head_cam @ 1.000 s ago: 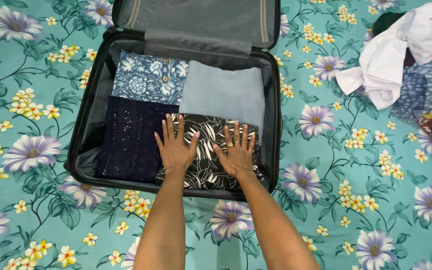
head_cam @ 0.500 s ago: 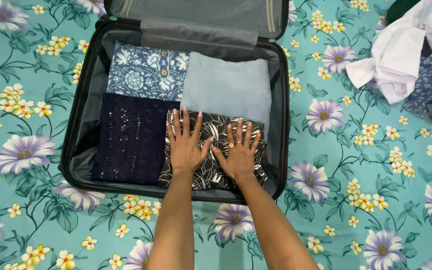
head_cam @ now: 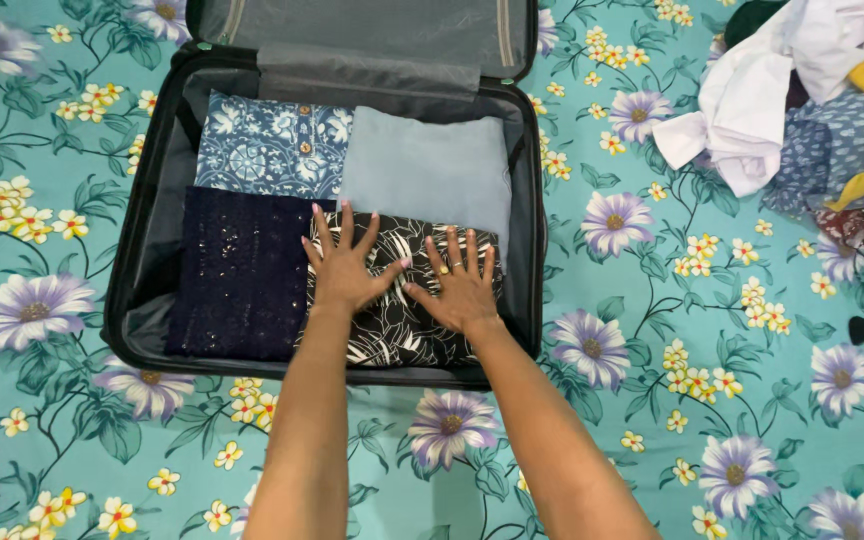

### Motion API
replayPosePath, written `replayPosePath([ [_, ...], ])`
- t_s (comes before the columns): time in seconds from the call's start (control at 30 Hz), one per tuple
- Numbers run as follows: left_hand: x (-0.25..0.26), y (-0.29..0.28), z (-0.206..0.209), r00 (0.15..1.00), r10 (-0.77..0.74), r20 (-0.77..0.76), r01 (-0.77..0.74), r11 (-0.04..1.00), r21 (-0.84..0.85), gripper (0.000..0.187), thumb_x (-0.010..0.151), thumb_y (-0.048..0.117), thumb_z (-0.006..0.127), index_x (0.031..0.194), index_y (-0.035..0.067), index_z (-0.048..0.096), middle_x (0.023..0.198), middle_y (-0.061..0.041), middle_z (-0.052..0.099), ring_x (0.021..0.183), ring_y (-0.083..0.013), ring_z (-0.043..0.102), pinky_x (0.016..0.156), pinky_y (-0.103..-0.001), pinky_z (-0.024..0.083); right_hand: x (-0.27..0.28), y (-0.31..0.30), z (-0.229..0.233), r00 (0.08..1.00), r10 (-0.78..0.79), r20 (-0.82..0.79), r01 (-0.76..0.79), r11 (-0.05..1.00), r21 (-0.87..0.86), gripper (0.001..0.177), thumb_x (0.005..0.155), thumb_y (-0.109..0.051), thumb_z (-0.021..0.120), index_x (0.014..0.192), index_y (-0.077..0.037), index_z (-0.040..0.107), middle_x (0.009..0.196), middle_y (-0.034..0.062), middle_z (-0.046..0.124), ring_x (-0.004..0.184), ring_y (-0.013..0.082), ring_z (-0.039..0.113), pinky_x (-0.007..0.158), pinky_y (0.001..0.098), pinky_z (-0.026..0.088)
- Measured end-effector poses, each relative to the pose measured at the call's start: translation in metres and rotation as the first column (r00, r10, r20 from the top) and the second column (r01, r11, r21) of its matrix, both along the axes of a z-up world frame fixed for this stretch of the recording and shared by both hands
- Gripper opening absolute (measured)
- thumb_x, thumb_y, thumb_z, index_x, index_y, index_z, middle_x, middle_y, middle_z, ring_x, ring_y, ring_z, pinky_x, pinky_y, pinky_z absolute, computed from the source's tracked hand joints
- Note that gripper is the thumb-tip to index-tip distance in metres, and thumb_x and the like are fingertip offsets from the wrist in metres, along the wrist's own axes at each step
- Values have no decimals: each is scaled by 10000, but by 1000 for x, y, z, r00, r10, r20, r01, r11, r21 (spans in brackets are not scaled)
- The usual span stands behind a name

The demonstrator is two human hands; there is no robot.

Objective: The person folds a light blue garment and places it into an open suitcase. They then fold a black and white patterned dress on the bed and place it into the suitcase. Finally, they pick up a black garment from the bed.

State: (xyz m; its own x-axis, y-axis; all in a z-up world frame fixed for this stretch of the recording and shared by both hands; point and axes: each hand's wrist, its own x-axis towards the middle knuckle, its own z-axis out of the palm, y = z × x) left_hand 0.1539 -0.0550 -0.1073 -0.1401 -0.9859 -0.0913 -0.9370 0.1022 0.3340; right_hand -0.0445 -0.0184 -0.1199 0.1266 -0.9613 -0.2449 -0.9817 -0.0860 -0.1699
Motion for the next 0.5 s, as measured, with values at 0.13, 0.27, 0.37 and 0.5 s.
replayPosePath([
  [0.13, 14, -14, 34, 990, -72, 120, 66, 996, 60, 1023, 718, 961, 378, 1573, 400, 346, 1731, -23, 50, 1543, -417, -212, 1148, -771, -107, -12, -3, 28, 1000, -9, -20, 7, 998, -57, 853, 885, -835, 271, 1619, -424, 128, 1728, 30, 9, 1572, 336, -74, 1193, 659, -107],
  [0.27, 0, -3, 51, 989, -38, 143, 38, 999, 7, 1052, 710, 984, 364, 1584, 401, 306, 1722, -45, 40, 1539, -414, -202, 1117, -790, -113, -29, -4, 55, 1000, -16, -21, 13, 990, -139, 852, 891, -837, 288, 1616, -407, 168, 1725, 30, 51, 1584, 301, -45, 1157, 735, -109],
  [0.37, -20, 10, 57, 984, -26, 178, 21, 999, 26, 1090, 671, 981, 394, 1585, 407, 251, 1715, -42, -4, 1523, -402, -198, 1070, -814, -89, -41, -2, 66, 1000, 12, 10, -9, 976, -216, 849, 899, -825, 303, 1620, -393, 187, 1719, 39, 71, 1575, 318, -39, 1138, 764, -97],
  [0.5, -46, 21, 58, 986, -1, 164, 3, 1000, -13, 1104, 667, 967, 414, 1598, 409, 213, 1704, -55, -20, 1521, -404, -188, 1068, -819, -66, -64, 6, 72, 1000, 5, 16, -1, 972, -234, 835, 892, -806, 338, 1608, -395, 216, 1715, 37, 89, 1564, 366, -41, 1099, 802, -59],
])
